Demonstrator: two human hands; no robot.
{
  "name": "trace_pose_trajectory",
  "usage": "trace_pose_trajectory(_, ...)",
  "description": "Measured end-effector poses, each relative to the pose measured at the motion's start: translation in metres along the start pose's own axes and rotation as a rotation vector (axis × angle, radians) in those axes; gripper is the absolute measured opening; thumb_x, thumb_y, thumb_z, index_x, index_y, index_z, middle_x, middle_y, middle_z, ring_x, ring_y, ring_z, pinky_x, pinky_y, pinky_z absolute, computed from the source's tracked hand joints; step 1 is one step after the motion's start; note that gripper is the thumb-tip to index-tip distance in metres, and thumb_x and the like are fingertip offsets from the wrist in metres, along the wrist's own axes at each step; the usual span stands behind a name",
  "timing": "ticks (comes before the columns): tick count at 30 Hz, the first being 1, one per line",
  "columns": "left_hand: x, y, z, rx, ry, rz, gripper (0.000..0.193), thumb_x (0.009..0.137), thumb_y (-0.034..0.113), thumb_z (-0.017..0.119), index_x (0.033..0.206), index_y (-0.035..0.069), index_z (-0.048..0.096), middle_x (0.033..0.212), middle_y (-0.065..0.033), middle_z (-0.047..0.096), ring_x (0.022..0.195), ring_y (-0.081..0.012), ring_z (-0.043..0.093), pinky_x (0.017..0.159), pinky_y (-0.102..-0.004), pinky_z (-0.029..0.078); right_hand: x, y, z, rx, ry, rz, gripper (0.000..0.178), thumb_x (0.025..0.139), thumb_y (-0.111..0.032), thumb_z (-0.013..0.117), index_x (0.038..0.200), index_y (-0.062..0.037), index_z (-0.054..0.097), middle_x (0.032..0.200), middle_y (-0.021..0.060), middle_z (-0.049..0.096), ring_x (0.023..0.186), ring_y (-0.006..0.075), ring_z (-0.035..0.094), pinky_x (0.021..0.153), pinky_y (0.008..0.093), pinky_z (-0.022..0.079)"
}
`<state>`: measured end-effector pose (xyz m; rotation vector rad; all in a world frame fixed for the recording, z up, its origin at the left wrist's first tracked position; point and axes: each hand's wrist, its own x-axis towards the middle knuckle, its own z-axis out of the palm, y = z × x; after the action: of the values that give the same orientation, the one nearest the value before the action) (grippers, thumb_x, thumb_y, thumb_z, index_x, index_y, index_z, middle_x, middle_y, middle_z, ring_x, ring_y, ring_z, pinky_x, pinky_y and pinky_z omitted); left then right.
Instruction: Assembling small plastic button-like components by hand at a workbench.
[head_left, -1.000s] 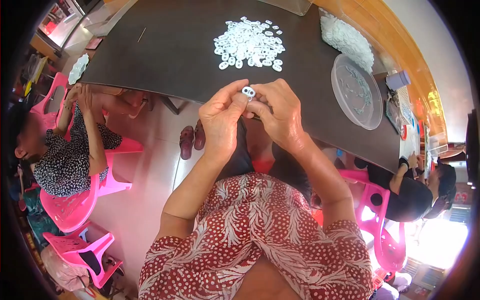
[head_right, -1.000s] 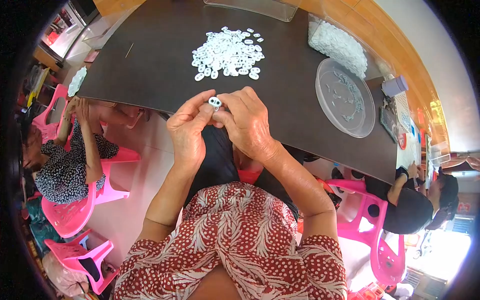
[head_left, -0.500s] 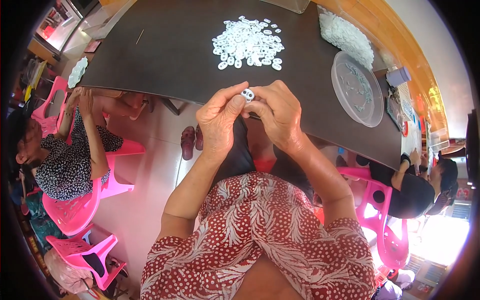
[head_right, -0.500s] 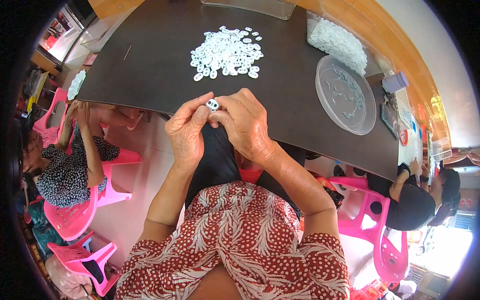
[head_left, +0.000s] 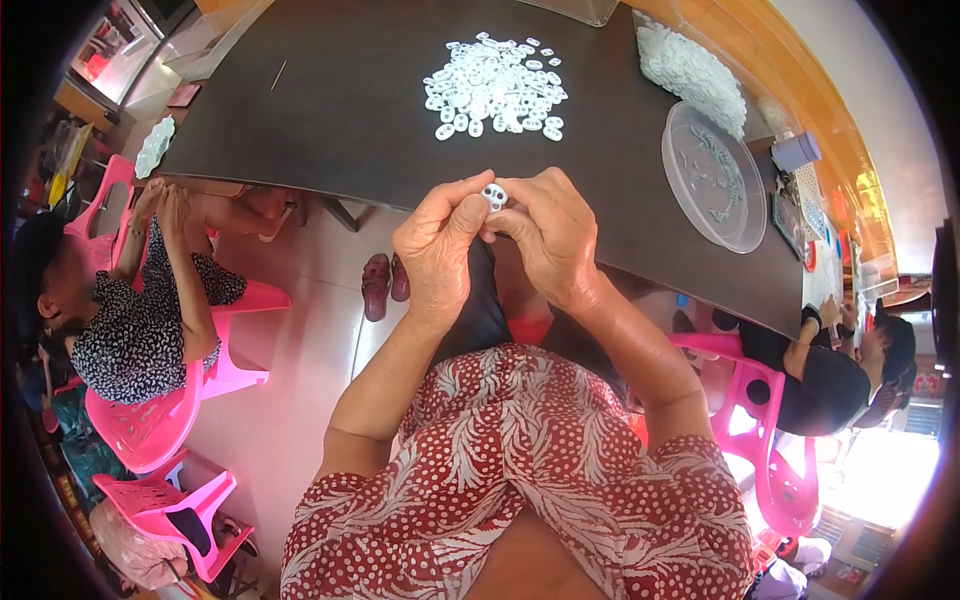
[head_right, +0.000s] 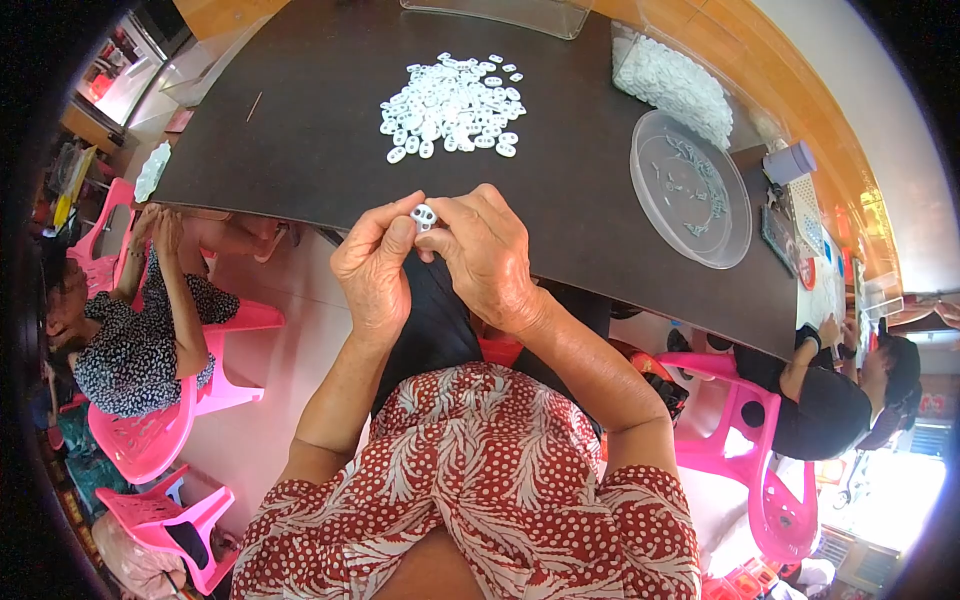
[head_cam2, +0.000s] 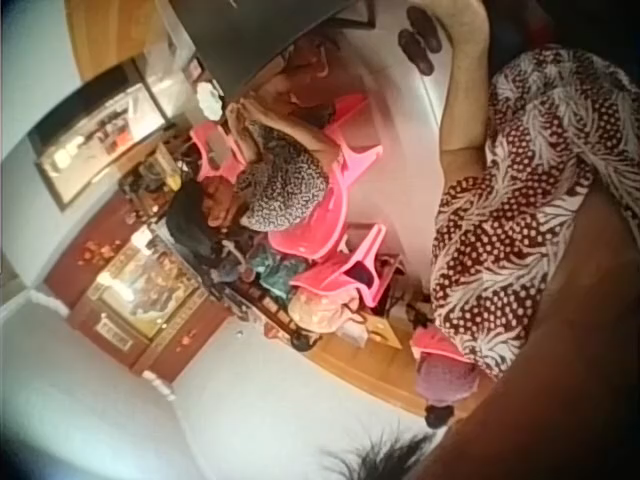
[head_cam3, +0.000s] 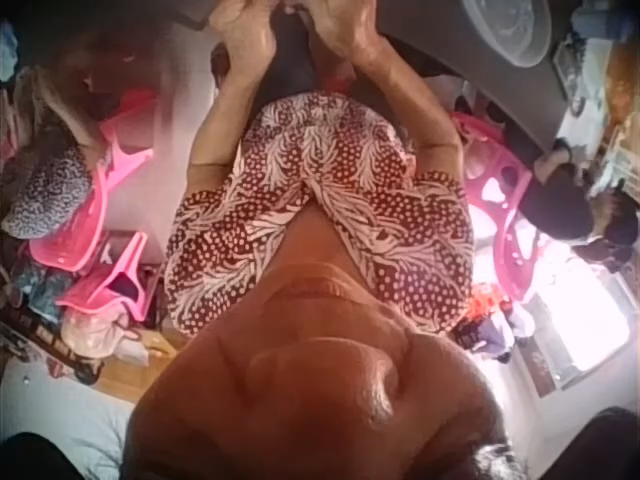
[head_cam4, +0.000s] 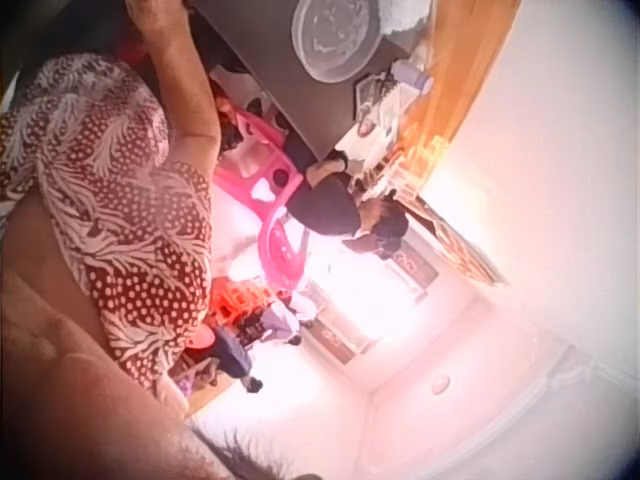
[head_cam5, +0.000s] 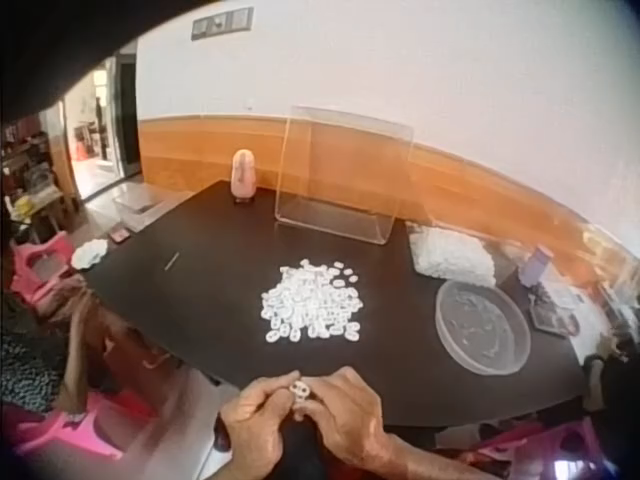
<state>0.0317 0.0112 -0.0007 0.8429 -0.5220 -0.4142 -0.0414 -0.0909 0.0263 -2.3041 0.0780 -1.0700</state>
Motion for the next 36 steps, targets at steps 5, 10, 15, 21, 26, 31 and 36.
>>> trace_pose_trajectory(5,-0.004,-0.003,0.001,-0.019,0.021,0.031,0.021,0.088,0.009,0.06,0.102,-0.006,0.062,0.084,-0.0062,0.061,0.066,-0.0084,0.051,0.059,-0.0205,0.043,-0.003,0.0,0.003,-0.011,0.068,-0.089,0.03,0.063,0.003,0.069,0.092,0.002,0.061,0.075,0.0086,0.061,0.066,0.0235,0.052,0.057,0.0326,0.044)
trace_pose_trajectory(10,-0.006,-0.007,0.002,-0.018,0.027,0.037,0.019,0.09,0.011,0.059,0.099,-0.005,0.061,0.081,-0.004,0.059,0.066,-0.0075,0.049,0.059,-0.02,0.042,-0.006,-0.001,0.007,-0.006,0.092,-0.091,0.031,0.063,0.003,0.069,0.092,0.002,0.06,0.075,0.0087,0.061,0.065,0.023,0.051,0.055,0.0321,0.044)
trace_pose_trajectory(15,-0.009,-0.005,0.004,0.015,0.054,0.033,0.02,0.091,0.013,0.058,0.099,-0.005,0.059,0.08,-0.0021,0.057,0.066,-0.0066,0.048,0.059,-0.0195,0.041,-0.008,-0.003,0.007,0.002,0.082,-0.078,0.031,0.065,0.004,0.069,0.095,0.0015,0.06,0.076,0.0088,0.06,0.064,0.0229,0.051,0.055,0.0321,0.043)
trace_pose_trajectory(21,-0.012,-0.002,0.006,0.023,0.063,0.066,0.02,0.092,0.014,0.057,0.099,-0.004,0.059,0.08,-0.0016,0.057,0.067,-0.006,0.048,0.06,-0.0193,0.041,-0.011,-0.005,0.011,0.043,0.104,-0.066,0.032,0.067,0.004,0.068,0.097,0.0004,0.059,0.078,0.0084,0.058,0.065,0.0232,0.051,0.056,0.0326,0.043)
trace_pose_trajectory(26,-0.015,0.0,0.008,0.027,0.101,0.082,0.02,0.091,0.016,0.058,0.099,-0.002,0.06,0.084,-0.0003,0.057,0.075,-0.0054,0.048,0.067,-0.0198,0.04,-0.013,-0.009,0.016,0.006,0.119,-0.085,0.033,0.068,0.004,0.068,0.099,0.001,0.058,0.082,0.0103,0.058,0.069,0.0244,0.051,0.059,0.0333,0.044)
trace_pose_trajectory(31,-0.019,-0.001,0.01,0.049,0.141,0.088,0.02,0.091,0.016,0.058,0.099,-0.002,0.06,0.087,-0.001,0.057,0.078,-0.0058,0.049,0.072,-0.0201,0.041,-0.016,-0.012,0.022,0.001,0.171,-0.079,0.031,0.069,0.003,0.068,0.097,0.0008,0.057,0.086,0.0103,0.058,0.071,0.0252,0.051,0.06,0.0332,0.044)
trace_pose_trajectory(36,-0.022,-0.002,0.012,0.001,0.126,0.087,0.02,0.092,0.016,0.056,0.099,-0.002,0.059,0.089,-0.0018,0.057,0.081,-0.0063,0.05,0.076,-0.0214,0.041,-0.013,-0.013,0.022,0.015,0.211,-0.104,0.029,0.069,0.002,0.069,0.094,0.0,0.056,0.085,0.0103,0.058,0.072,0.0254,0.052,0.06,0.0333,0.044)
